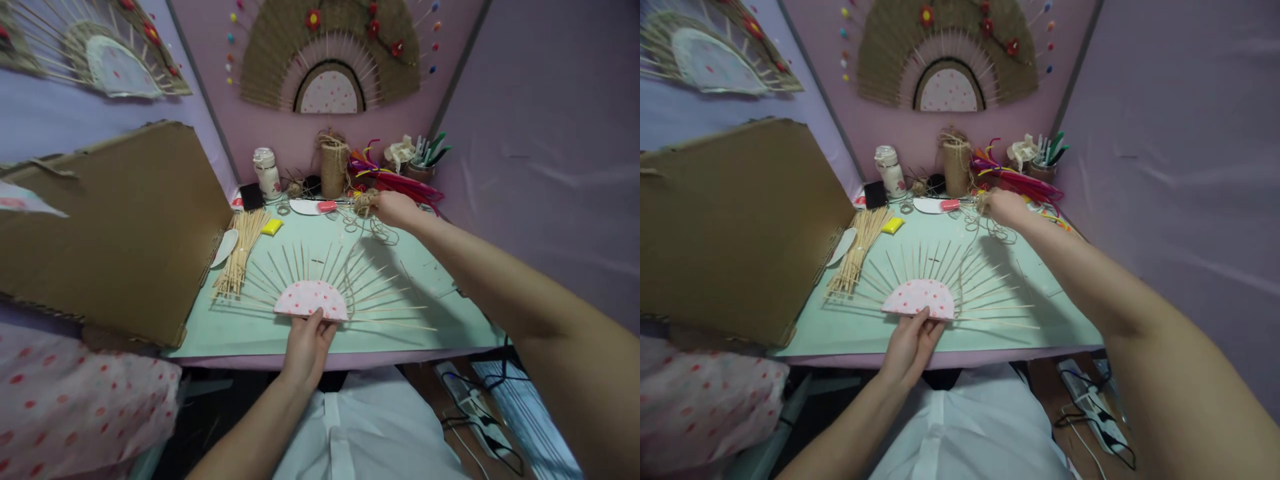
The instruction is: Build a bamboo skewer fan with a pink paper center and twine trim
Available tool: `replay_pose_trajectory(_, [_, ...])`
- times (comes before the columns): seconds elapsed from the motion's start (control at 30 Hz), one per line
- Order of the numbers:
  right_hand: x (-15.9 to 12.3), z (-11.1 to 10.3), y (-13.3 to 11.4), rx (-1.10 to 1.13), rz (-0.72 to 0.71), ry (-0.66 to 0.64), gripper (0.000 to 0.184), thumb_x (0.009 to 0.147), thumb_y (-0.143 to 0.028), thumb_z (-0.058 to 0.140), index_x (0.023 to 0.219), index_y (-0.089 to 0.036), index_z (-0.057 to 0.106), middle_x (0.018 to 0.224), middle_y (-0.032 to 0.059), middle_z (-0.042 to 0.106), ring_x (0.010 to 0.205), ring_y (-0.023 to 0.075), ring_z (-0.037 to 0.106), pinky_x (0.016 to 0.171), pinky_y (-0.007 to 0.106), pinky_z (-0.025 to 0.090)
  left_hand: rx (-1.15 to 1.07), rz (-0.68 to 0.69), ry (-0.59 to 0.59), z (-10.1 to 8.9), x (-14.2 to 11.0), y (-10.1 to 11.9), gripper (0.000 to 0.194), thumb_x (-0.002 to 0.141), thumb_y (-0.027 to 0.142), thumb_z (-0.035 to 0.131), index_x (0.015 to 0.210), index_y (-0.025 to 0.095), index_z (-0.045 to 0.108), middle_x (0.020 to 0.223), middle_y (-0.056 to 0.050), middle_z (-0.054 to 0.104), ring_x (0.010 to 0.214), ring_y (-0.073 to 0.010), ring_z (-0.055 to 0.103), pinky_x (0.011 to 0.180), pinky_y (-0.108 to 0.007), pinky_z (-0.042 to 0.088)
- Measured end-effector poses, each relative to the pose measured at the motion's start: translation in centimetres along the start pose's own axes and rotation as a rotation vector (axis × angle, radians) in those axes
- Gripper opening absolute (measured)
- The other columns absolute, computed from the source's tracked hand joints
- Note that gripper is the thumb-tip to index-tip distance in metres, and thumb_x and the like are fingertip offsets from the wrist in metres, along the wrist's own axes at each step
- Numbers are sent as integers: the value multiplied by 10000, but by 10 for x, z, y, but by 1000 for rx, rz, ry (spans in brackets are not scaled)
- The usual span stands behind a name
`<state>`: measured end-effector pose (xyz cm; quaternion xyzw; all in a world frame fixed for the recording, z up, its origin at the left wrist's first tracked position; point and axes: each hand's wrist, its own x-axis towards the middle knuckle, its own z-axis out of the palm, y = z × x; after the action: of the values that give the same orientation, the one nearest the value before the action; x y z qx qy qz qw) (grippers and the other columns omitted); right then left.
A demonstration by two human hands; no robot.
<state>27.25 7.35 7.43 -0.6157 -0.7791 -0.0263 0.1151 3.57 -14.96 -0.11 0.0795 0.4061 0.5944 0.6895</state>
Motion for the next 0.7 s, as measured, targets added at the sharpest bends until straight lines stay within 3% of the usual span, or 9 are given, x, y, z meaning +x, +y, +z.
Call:
replay_pose_trajectory(0.1, [8, -4, -4, 47, 83, 1, 253, 856, -241, 533, 929, -130, 748, 911, 154, 718, 836, 249, 635, 723, 305, 423, -29, -77, -25, 8, -5, -11, 272, 852, 33, 565, 1048, 222, 548, 1032, -45, 696, 965, -148, 681, 969, -403, 515])
replay_pose_trajectory(0.2, [11, -6, -7, 121, 112, 29, 280, 866, -210, 508, 1012, -119, 729, 958, 139, 729, 831, 230, 647, 731, 295, 446, 100, -269, -105, 6, -3, -4, 122, 877, 133, 578, 996, 160, 570, 951, -95, 710, 947, -186, 698, 949, -367, 520])
replay_pose_trajectory(0.33, [11, -4, -9, 215, 85, 51, 309, 861, -180, 504, 1100, -115, 689, 1037, 123, 720, 875, 207, 653, 763, 289, 471, 532, -621, -327, -9, -3, 31, 289, 865, 363, 599, 986, 100, 612, 1000, -178, 716, 900, -232, 715, 816, -310, 549])
replay_pose_trajectory(0.4, [10, -1, -11, 252, 37, 36, 296, 847, -162, 528, 1094, -132, 689, 1047, 105, 719, 896, 197, 655, 787, 284, 473, 838, -732, -529, -10, -5, 52, 390, 841, 475, 598, 965, 108, 637, 979, -163, 722, 822, -219, 713, 683, -281, 544])
replay_pose_trajectory(0.43, [9, 0, -13, 266, 9, 25, 291, 837, -150, 542, 1086, -143, 692, 1047, 97, 720, 905, 193, 655, 803, 283, 471, 1001, -691, -649, -6, -5, 61, 373, 824, 469, 617, 939, 115, 648, 946, -141, 725, 786, -205, 703, 645, -266, 528])
replay_pose_trajectory(0.5, [7, 3, -19, 280, -42, 3, 291, 815, -122, 568, 1073, -158, 698, 1047, 90, 721, 923, 196, 654, 835, 290, 461, 1294, -394, -823, 10, -2, 75, 297, 805, 388, 652, 973, 144, 661, 901, -85, 720, 786, -179, 674, 683, -266, 510])
replay_pose_trajectory(0.6, [2, 6, -32, 279, -99, -20, 306, 803, -102, 580, 1080, -154, 698, 1072, 99, 716, 964, 212, 650, 876, 306, 442, 1565, 248, -742, 47, 19, 77, 235, 841, 323, 587, 1018, 190, 668, 960, -45, 703, 830, -170, 649, 763, -294, 499])
replay_pose_trajectory(0.63, [1, 6, -38, 277, -113, -25, 313, 808, -102, 576, 1093, -148, 694, 1089, 103, 712, 983, 216, 646, 886, 307, 436, 1609, 381, -696, 60, 29, 73, 242, 853, 321, 568, 1034, 190, 662, 951, -46, 697, 824, -176, 647, 772, -309, 503])
replay_pose_trajectory(0.7, [1, 6, -48, 276, -139, -33, 333, 822, -102, 559, 1131, -139, 678, 1133, 105, 700, 1033, 220, 634, 902, 307, 426, 1685, 583, -781, 79, 48, 58, 267, 850, 268, 566, 1093, 194, 652, 1083, -70, 665, 919, -192, 641, 857, -334, 494])
